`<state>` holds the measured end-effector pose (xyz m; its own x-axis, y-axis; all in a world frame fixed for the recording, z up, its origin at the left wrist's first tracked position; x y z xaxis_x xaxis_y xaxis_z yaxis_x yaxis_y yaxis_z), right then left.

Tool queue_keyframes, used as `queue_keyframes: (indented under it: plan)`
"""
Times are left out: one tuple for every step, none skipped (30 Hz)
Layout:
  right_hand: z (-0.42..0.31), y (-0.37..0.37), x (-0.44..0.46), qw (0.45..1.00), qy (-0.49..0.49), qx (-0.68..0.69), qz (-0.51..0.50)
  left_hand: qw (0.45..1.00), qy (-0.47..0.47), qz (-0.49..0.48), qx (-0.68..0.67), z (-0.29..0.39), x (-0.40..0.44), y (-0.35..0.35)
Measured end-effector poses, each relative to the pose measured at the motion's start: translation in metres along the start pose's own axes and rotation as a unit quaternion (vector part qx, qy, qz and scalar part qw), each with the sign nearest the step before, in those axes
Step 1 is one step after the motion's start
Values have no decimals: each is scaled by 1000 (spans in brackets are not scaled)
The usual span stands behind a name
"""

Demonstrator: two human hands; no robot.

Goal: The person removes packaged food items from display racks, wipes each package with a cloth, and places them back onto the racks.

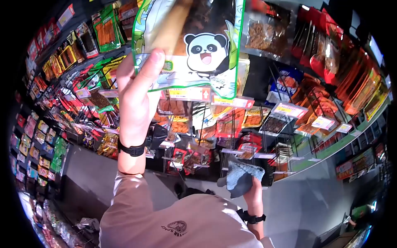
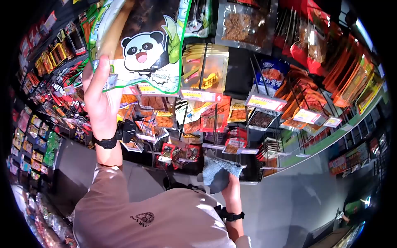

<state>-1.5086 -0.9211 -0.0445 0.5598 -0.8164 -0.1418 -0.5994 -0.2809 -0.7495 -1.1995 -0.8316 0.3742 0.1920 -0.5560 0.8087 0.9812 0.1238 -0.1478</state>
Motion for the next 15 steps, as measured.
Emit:
queue_keyframes:
  plan:
    - [-2,-2,0,1000,2,-5,-21,1000,-2,12,24,2,1,6]
    - [-3,-7,1,999,4,-8,-44,998,-4,23,50,5,3,9]
    - [-2,-7,2,999,2,2,-36,997,11,41,70,10,1,8]
    - [-2,-8,3,999,14,0,-48,997,5,42,59,12,1,8]
    - [2,-1,5,999,5,-3,-36,999,-1,31,30,11,-1,9]
    - [6,4,7,1000,-4,-6,-23,1000,-4,20,2,9,-4,11]
    - [8,5,6,999,-12,-30,-3,1000,-7,11,-15,10,-7,9]
    - [8,4,4,998,-21,-53,17,998,-20,56,-8,18,-9,1]
    - [10,0,5,999,-22,-48,7,997,-32,69,-1,22,-13,-2]
    - [11,-5,7,999,-27,-44,-2,996,-42,82,7,20,-18,1]
    - [7,-16,6,998,-25,-51,-6,997,3,75,7,-2,-25,21]
    - [10,-17,7,999,-28,-36,-13,995,-4,93,36,5,-32,11]
    - [10,-15,8,998,-32,-43,-14,991,-10,112,66,12,-39,1]
    - [11,-11,6,998,-37,-49,-13,991,-2,119,54,5,-47,-1]
    - [11,-4,5,998,-40,-42,-9,991,6,126,42,-2,-56,-2]
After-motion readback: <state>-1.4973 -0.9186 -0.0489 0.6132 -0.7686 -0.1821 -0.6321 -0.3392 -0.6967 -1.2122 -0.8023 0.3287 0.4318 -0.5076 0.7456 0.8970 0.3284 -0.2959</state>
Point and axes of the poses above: each hand's wrist, its own x-axis towards the middle knuckle, its own y-axis out of the back of the hand, z = x × y, the point moved 10 cm from there along x, towards the middle knuckle, and after that the axes turned 6 degrees about -z, right-handed, at the moved point
